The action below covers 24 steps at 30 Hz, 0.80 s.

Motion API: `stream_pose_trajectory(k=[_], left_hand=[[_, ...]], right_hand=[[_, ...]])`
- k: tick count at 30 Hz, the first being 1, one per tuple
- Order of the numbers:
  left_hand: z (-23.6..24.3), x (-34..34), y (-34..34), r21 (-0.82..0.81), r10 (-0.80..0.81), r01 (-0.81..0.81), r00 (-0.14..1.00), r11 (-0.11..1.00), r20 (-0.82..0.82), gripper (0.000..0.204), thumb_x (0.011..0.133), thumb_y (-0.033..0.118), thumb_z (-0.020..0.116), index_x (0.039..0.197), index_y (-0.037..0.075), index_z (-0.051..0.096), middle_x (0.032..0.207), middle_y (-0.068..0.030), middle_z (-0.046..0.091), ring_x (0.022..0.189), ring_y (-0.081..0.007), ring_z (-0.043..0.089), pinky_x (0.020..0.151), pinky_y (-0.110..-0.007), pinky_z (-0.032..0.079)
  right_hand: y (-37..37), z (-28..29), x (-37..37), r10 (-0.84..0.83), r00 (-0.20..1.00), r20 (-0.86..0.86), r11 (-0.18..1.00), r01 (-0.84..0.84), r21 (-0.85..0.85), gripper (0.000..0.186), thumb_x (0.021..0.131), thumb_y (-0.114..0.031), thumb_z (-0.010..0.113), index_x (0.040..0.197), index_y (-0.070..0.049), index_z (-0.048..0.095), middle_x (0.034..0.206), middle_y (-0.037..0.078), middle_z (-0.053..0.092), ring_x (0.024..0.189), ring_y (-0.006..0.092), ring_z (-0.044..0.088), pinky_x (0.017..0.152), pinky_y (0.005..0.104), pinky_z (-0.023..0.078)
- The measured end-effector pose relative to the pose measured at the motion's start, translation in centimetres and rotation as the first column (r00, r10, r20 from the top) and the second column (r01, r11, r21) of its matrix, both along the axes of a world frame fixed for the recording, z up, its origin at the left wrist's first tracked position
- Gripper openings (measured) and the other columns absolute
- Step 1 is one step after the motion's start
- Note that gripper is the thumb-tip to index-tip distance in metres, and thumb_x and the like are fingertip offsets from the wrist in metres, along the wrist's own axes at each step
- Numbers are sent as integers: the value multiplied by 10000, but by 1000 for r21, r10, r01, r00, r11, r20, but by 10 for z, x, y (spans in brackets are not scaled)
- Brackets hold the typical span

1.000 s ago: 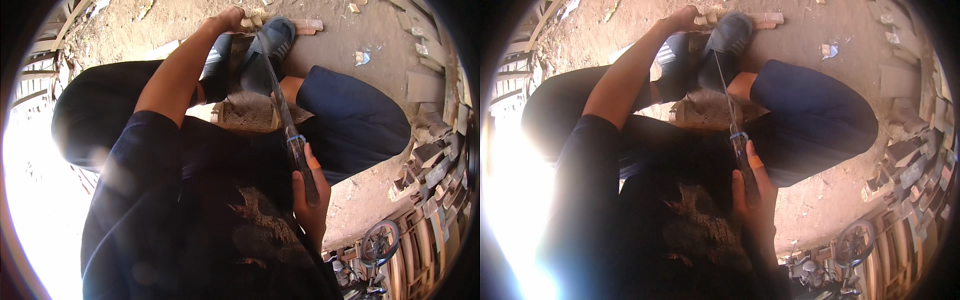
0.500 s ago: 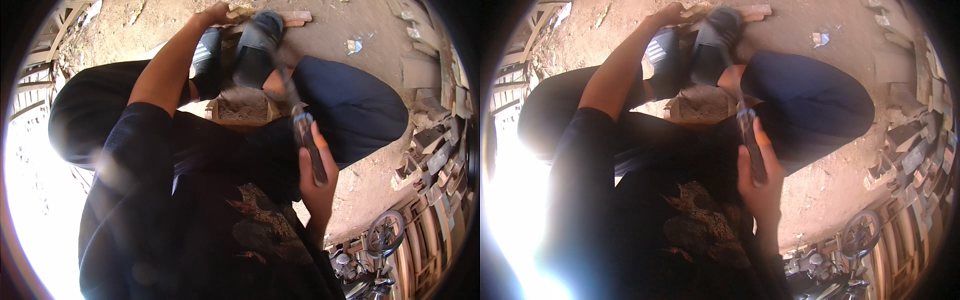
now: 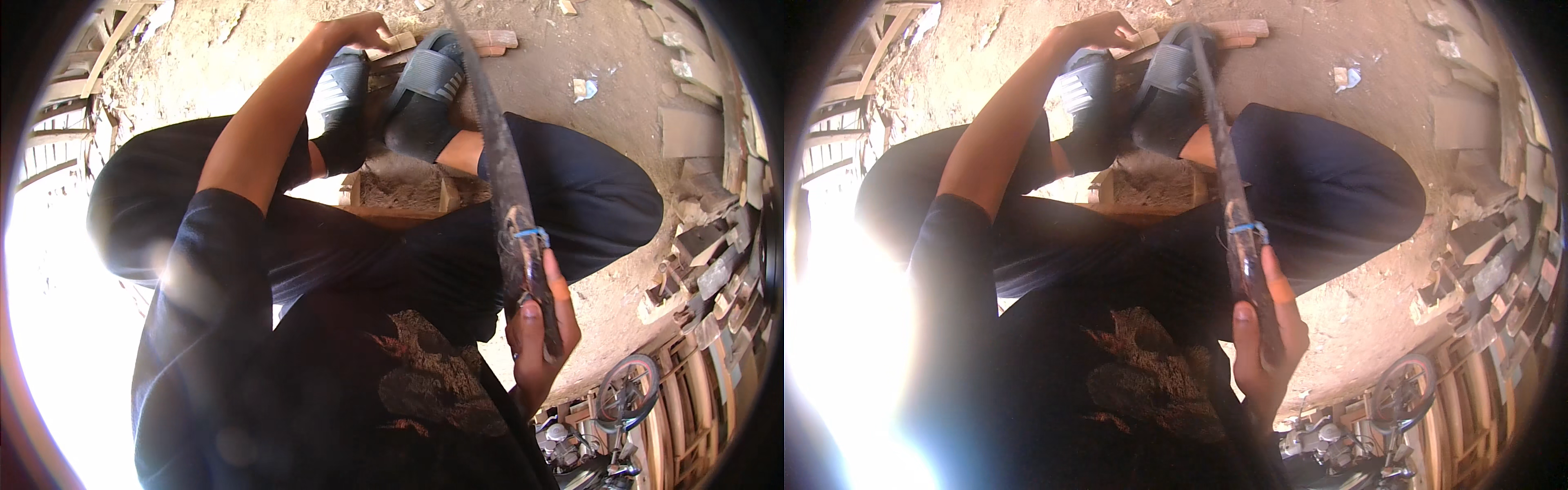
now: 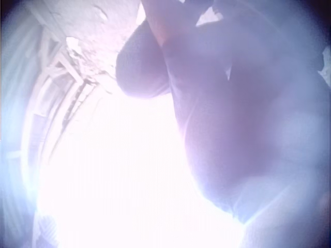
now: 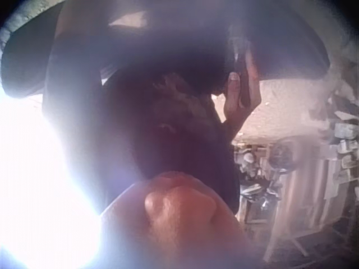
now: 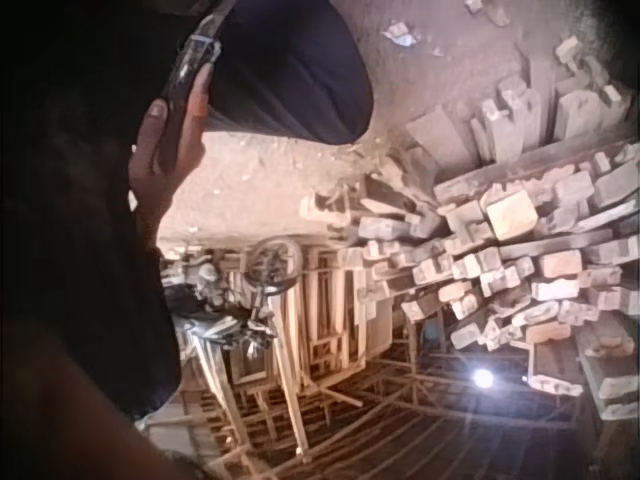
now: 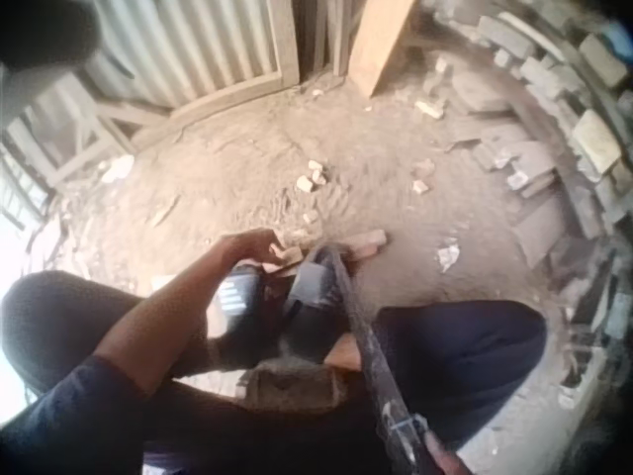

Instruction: The person sits on the ground and uses a knife to carve small wooden blocks, then uses a hammer to split them further. The person handles the pieces by hand, inspecting and repositioning them during the process.

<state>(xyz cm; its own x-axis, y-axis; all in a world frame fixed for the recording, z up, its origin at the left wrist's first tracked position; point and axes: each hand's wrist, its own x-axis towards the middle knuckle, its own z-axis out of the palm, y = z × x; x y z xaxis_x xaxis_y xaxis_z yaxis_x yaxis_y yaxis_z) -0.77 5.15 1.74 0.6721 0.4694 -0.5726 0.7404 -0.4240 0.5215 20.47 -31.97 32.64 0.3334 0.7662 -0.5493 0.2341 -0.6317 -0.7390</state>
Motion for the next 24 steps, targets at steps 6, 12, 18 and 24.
stream_pose_trajectory(k=[6,12,18,24], left_hand=[[19,27,-26,131,-47,87,959,988,-279,674,787,460,700,1255,-7,564,1220,-192,605,1157,-329,568,974,-399,466],[-20,10,-35,349,110,-122,992,929,55,453,707,330,761,1031,28,665,1041,-221,661,1024,-354,631,900,-423,510],[-73,4,-14,140,103,-145,957,979,273,429,704,472,744,916,100,716,868,-181,686,825,-354,655,728,-429,524],[-63,4,-29,325,146,-242,945,914,292,431,719,482,726,946,117,705,919,-172,687,834,-352,656,735,-431,525]], right_hand=[[14,-22,-15,120,993,-19,992,-120,-33,457,920,-88,554,1361,5,481,1098,188,654,877,143,618,760,254,472],[11,-32,-13,136,991,14,990,-136,-24,463,910,-70,565,1361,-1,484,1005,173,667,779,122,601,713,249,474],[8,-41,-13,191,976,105,971,-203,122,463,908,-62,564,1361,-6,486,996,163,667,742,107,583,679,240,465],[17,-33,-23,152,988,-19,988,-152,-6,465,908,-52,560,1364,-4,481,993,152,662,738,104,568,690,232,461]])
